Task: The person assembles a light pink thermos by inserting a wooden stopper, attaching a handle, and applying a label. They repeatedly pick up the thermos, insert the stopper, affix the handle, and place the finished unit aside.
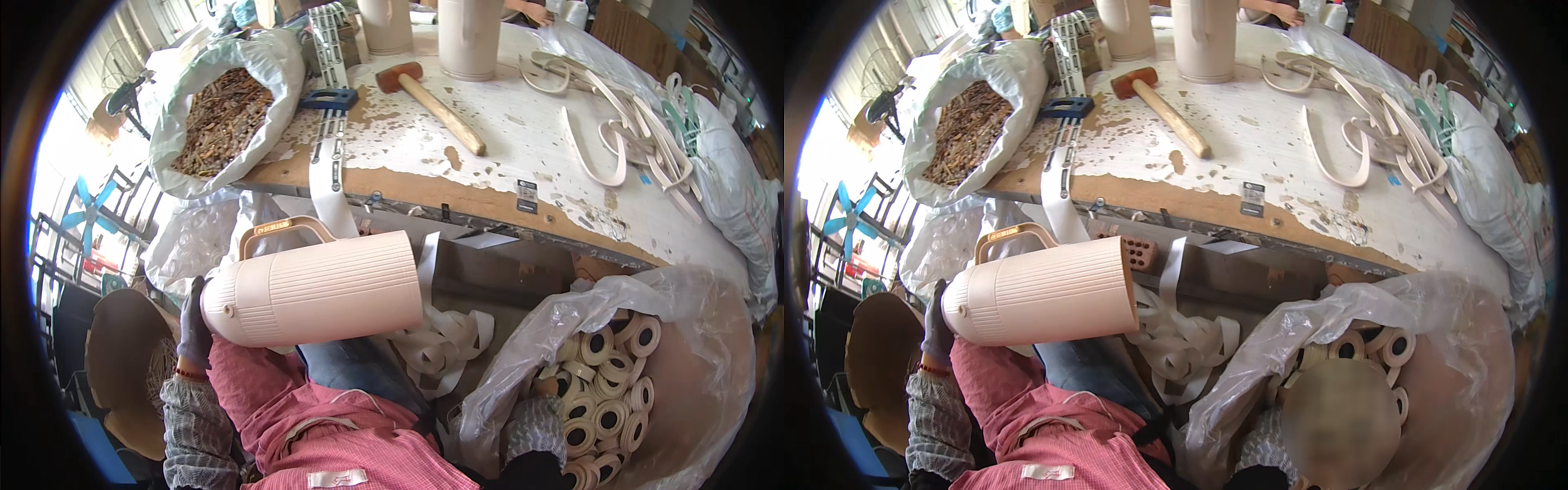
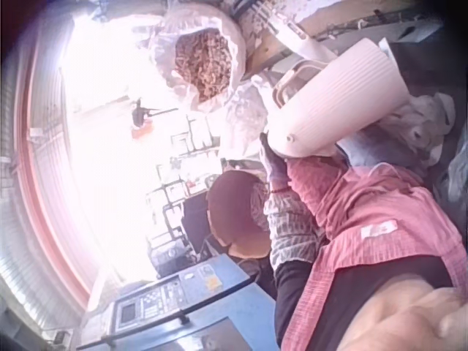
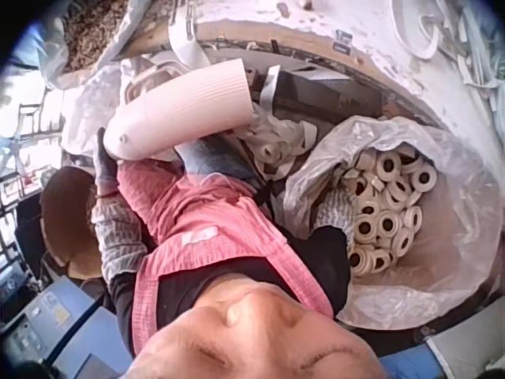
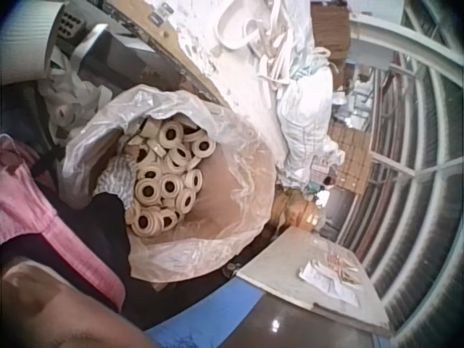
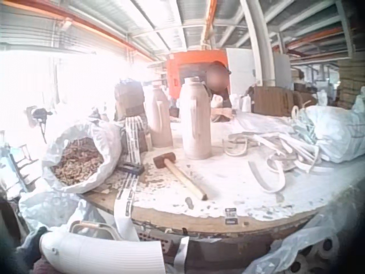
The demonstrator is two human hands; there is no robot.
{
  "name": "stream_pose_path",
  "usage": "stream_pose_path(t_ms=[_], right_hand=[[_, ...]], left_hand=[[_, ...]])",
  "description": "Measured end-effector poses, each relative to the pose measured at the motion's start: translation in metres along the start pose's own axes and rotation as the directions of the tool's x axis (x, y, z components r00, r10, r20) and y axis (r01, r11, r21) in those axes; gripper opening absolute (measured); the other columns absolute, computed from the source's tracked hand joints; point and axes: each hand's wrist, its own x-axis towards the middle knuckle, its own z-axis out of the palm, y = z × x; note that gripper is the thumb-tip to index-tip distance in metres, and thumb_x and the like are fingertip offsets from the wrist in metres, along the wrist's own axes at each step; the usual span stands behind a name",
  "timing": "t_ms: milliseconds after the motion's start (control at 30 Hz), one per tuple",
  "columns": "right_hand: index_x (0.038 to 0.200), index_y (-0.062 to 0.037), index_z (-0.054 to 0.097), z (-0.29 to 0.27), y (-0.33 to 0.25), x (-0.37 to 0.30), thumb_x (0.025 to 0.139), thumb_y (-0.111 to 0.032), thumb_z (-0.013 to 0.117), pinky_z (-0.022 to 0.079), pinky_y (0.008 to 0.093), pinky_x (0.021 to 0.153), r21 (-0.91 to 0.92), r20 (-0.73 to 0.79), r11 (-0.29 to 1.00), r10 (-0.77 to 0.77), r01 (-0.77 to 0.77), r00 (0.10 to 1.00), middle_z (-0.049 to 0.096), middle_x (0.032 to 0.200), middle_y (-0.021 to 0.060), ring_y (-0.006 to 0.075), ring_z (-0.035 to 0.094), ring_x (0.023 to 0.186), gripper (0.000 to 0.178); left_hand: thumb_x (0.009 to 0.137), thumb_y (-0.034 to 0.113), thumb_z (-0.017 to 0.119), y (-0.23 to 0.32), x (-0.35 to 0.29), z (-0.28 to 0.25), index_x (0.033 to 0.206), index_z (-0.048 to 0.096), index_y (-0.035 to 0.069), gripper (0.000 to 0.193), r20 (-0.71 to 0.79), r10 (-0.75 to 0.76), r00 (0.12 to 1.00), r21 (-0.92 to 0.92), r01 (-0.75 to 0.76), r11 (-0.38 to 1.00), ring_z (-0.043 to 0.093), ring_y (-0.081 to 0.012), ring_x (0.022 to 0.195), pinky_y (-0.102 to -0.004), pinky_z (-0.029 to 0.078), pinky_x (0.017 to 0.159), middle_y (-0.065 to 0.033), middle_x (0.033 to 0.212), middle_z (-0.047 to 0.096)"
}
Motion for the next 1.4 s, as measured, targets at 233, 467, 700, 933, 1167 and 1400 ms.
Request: stream_pose_path(t_ms=[233, 467, 700, 933, 1167, 1400], right_hand=[[0.088, 0.0042, 0.067, -0.137, -0.044, -0.048, 0.074, -0.012, 0.066, 0.051, 0.0469, 0.071, 0.3, -0.297, 0.945, -0.034, 0.127, 0.954, 0.066, 0.078, 0.0234, 0.0376, 0.063, 0.071, 0.021], [0.13, 0.0033, 0.049, -0.338, -0.14, -0.08, 0.08, -0.02, 0.067, 0.043, 0.0344, 0.094, 0.467, -0.52, 0.746, -0.203, 0.475, 0.829, 0.058, 0.117, 0.0123, 0.021, 0.056, 0.106, 0.058], [0.121, -0.0017, 0.054, -0.32, -0.439, -0.131, 0.072, -0.022, 0.071, 0.049, 0.029, 0.069, 0.798, -0.428, 0.144, -0.548, 0.585, 0.719, 0.056, 0.099, 0.0034, 0.0151, 0.057, 0.082, 0.055], [0.111, 0.0039, 0.064, -0.284, -0.596, -0.195, 0.072, -0.018, 0.071, 0.048, 0.0356, 0.065, 0.346, -0.719, -0.388, -0.694, 0.854, -0.024, 0.057, 0.094, 0.0165, 0.029, 0.058, 0.077, 0.045], [0.098, -0.011, 0.073, -0.29, -0.601, -0.232, 0.068, -0.035, 0.082, 0.053, 0.0372, 0.063, 0.255, -0.622, -0.56, -0.719, 0.789, -0.309, 0.056, 0.089, 0.0096, 0.0253, 0.059, 0.07, 0.04], [0.104, -0.0067, 0.069, -0.257, -0.586, -0.218, 0.07, -0.018, 0.077, 0.053, 0.0373, 0.07, 0.363, -0.654, -0.31, -0.757, 0.879, 0.003, 0.057, 0.089, 0.0119, 0.0308, 0.06, 0.073, 0.037]], left_hand=[[0.1, 0.034, 0.051, -0.012, 0.018, -0.035, 0.125, 0.058, 0.0, 0.043, -0.004, -0.024, 1.0, -0.047, 0.024, 0.999, 0.061, -0.0178, 0.103, -0.0316, 0.048, 0.089, -0.0086, 0.117, 0.064], [0.101, 0.033, 0.048, -0.022, 0.01, -0.017, 0.123, 0.058, -0.002, 0.042, 0.126, -0.022, 0.992, -0.24, 0.052, 0.969, 0.062, -0.018, 0.098, -0.0322, 0.048, 0.088, -0.009, 0.114, 0.066], [0.104, 0.037, 0.04, -0.037, -0.044, -0.058, 0.123, 0.059, -0.003, 0.048, 0.025, 0.022, 0.999, -0.341, -0.012, 0.94, 0.063, -0.0186, 0.098, -0.0323, 0.048, 0.089, -0.0108, 0.112, 0.067], [0.103, 0.035, 0.041, -0.053, -0.093, -0.139, 0.096, 0.059, 0.006, 0.035, -0.277, 0.016, 0.961, -0.539, -0.169, 0.825, 0.062, -0.0187, 0.082, -0.0328, 0.051, 0.079, -0.006, 0.092, 0.066], [0.086, 0.012, 0.068, -0.048, -0.127, -0.167, 0.134, 0.05, 0.005, 0.052, 0.157, 0.289, 0.944, 0.797, -0.294, 0.528, 0.056, -0.0241, 0.118, -0.0332, 0.041, 0.103, -0.0133, 0.128, 0.059], [0.09, 0.026, 0.057, -0.007, -0.114, -0.162, 0.118, 0.058, -0.001, 0.038, -0.004, 0.515, 0.857, 0.686, -0.372, 0.625, 0.059, -0.0272, 0.102, -0.035, 0.046, 0.091, -0.0137, 0.112, 0.062]])
